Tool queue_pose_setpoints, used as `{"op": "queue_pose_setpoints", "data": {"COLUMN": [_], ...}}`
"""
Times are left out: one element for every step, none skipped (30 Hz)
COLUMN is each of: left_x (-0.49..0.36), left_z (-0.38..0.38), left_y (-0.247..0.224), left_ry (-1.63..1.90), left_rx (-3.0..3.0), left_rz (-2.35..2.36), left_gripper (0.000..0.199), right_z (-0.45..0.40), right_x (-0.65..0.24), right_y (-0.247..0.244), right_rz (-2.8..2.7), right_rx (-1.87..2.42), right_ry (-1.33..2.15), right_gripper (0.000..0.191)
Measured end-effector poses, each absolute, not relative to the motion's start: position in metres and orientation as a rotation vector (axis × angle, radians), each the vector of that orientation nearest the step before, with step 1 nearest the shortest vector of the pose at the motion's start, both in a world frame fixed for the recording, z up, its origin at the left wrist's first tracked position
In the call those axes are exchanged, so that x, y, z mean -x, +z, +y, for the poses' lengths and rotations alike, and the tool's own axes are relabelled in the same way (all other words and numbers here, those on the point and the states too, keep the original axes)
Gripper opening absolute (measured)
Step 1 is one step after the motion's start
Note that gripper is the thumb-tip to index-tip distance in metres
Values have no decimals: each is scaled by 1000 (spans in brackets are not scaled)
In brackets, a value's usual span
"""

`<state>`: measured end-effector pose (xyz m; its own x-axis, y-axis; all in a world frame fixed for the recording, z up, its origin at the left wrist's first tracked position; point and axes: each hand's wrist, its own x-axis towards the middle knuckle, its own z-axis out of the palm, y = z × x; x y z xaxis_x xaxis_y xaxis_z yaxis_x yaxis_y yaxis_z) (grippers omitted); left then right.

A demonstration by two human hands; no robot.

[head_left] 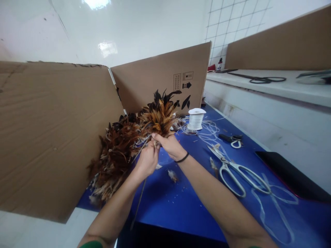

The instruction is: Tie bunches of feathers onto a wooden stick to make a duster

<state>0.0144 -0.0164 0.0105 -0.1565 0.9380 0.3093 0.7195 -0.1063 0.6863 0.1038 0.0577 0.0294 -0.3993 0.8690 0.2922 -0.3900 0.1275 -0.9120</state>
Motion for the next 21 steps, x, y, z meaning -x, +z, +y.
{"op": "queue_pose_setpoints", "data": {"left_x": [-13, -11, -9, -7, -6, -5, -4, -3, -2, 0, 1, 2, 4, 6, 8, 9, 11, 12, 13, 14, 14], "left_z": [-17, -18, -19, -19, -19, -18, -17, -16, -14, -13, -11, -9, -7, -5, -3, -1, 0, 1, 2, 2, 2], "left_y": [12, 13, 15, 18, 20, 22, 24, 26, 27, 27, 27, 27, 26, 25, 23, 22, 22, 22, 22, 22, 23], "left_ry": [1173, 1215, 1245, 1267, 1280, 1285, 1282, 1272, 1254, 1228, 1194, 1156, 1118, 1088, 1066, 1049, 1031, 1007, 983, 960, 944], "left_rx": [-1711, -1566, -1417, -1279, -1170, -1087, -1035, -1004, -985, -970, -957, -944, -931, -918, -906, -893, -879, -861, -837, -806, -773], "left_rz": [1758, 1622, 1488, 1360, 1256, 1176, 1124, 1092, 1070, 1054, 1042, 1028, 1013, 997, 980, 961, 941, 919, 893, 864, 831], "left_gripper": [29, 30, 33, 37, 42, 46, 48, 50, 50, 50, 50, 50, 50, 50, 50, 50, 51, 52, 54, 56, 60], "right_z": [58, 58, 58, 58, 58, 58, 58, 58, 58, 58, 58, 59, 60, 61, 62, 63, 65, 66, 67, 68, 69], "right_x": [-105, -107, -108, -110, -111, -112, -112, -113, -113, -114, -114, -114, -115, -115, -116, -116, -116, -117, -117, -117, -117], "right_y": [30, 30, 31, 32, 32, 32, 32, 32, 31, 31, 31, 30, 30, 30, 29, 29, 29, 28, 27, 27, 26], "right_rz": [-1349, -1352, -1355, -1360, -1367, -1383, -1408, -1438, -1466, -1484, -1494, -1497, -1498, -1498, -1497, -1497, -1496, -1490, -1482, -1478, -1477], "right_rx": [513, 499, 480, 463, 451, 446, 442, 440, 440, 437, 430, 421, 412, 408, 407, 412, 416, 417, 415, 407, 395], "right_ry": [1543, 1576, 1605, 1630, 1653, 1677, 1700, 1721, 1737, 1743, 1743, 1742, 1745, 1749, 1755, 1759, 1763, 1762, 1758, 1756, 1757], "right_gripper": [18, 20, 22, 23, 25, 25, 26, 27, 28, 29, 29, 30, 30, 30, 31, 31, 32, 32, 32, 32, 31]}}
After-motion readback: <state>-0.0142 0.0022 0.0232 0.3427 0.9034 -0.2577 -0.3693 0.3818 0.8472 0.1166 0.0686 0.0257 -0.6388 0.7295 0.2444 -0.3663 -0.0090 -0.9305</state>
